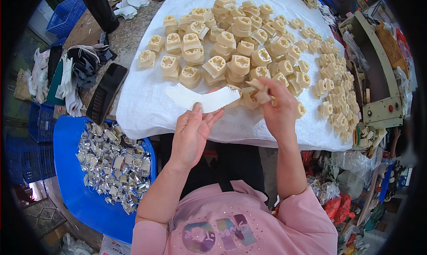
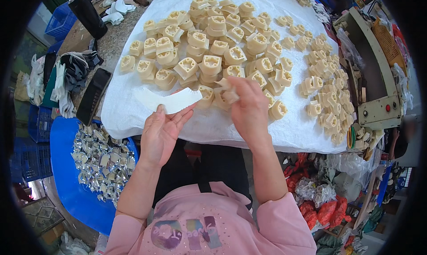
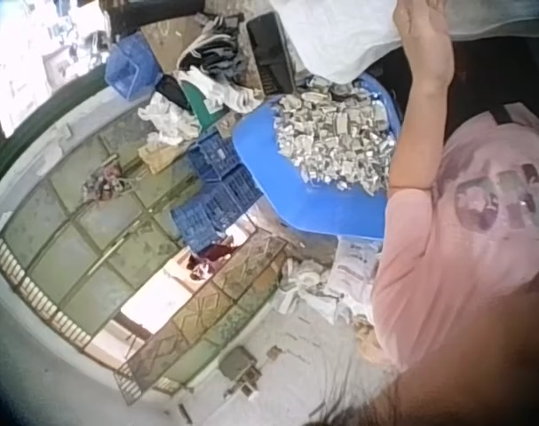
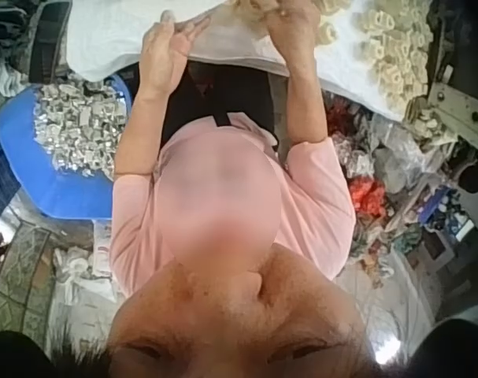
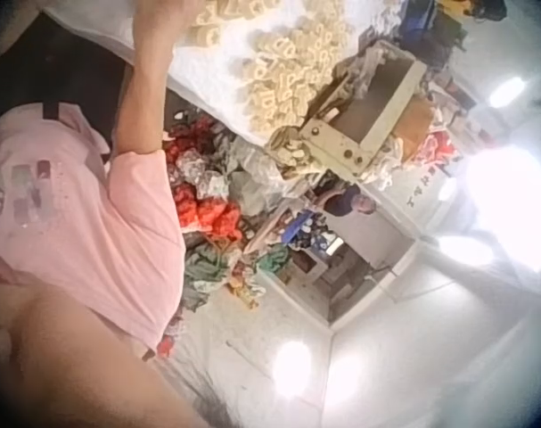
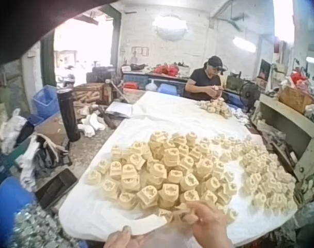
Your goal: Manually fitting and assembling small white components into cream-colored molded shoe lasts or components.
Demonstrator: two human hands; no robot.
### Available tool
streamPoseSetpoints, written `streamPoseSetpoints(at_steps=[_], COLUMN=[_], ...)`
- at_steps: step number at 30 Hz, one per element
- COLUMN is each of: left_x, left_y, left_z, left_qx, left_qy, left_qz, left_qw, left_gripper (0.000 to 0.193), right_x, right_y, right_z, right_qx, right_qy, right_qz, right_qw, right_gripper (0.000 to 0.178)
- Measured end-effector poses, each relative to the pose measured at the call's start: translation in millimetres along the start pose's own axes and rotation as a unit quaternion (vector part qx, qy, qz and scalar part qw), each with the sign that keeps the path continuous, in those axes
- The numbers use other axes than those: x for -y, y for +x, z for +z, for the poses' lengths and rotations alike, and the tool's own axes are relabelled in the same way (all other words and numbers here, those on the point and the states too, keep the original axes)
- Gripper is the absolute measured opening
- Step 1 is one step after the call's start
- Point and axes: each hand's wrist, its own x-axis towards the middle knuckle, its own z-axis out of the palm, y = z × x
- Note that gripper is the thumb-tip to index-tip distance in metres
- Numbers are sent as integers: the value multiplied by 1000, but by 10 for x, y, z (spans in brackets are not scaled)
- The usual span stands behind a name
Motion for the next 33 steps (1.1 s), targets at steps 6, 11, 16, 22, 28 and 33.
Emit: streamPoseSetpoints(at_steps=[6, 11, 16, 22, 28, 33], left_x=[-34, -43, -41, -167, -140, -135], left_y=[-89, -290, -442, -607, -640, -666], left_z=[-103, -199, -37, -45, -50, -28], left_qx=[-12, -55, -72, -44, -40, -27], left_qy=[37, 41, -39, -51, -34, 13], left_qz=[2, 40, 80, 53, 60, 67], left_qw=[999, 997, 993, 996, 997, 997], left_gripper=[40, 36, 32, 39, 40, 43], right_x=[178, 459, 656, 690, 705, 693], right_y=[-179, -250, -424, -410, -419, -416], right_z=[-1, 63, 387, 586, 593, 594], right_qx=[-68, 2, -2, -83, -77, -81], right_qy=[326, 290, 350, 298, 284, 274], right_qz=[46, -137, -196, -295, -299, -296], right_qw=[942, 947, 916, 904, 908, 912], right_gripper=[30, 30, 37, 47, 49, 50])
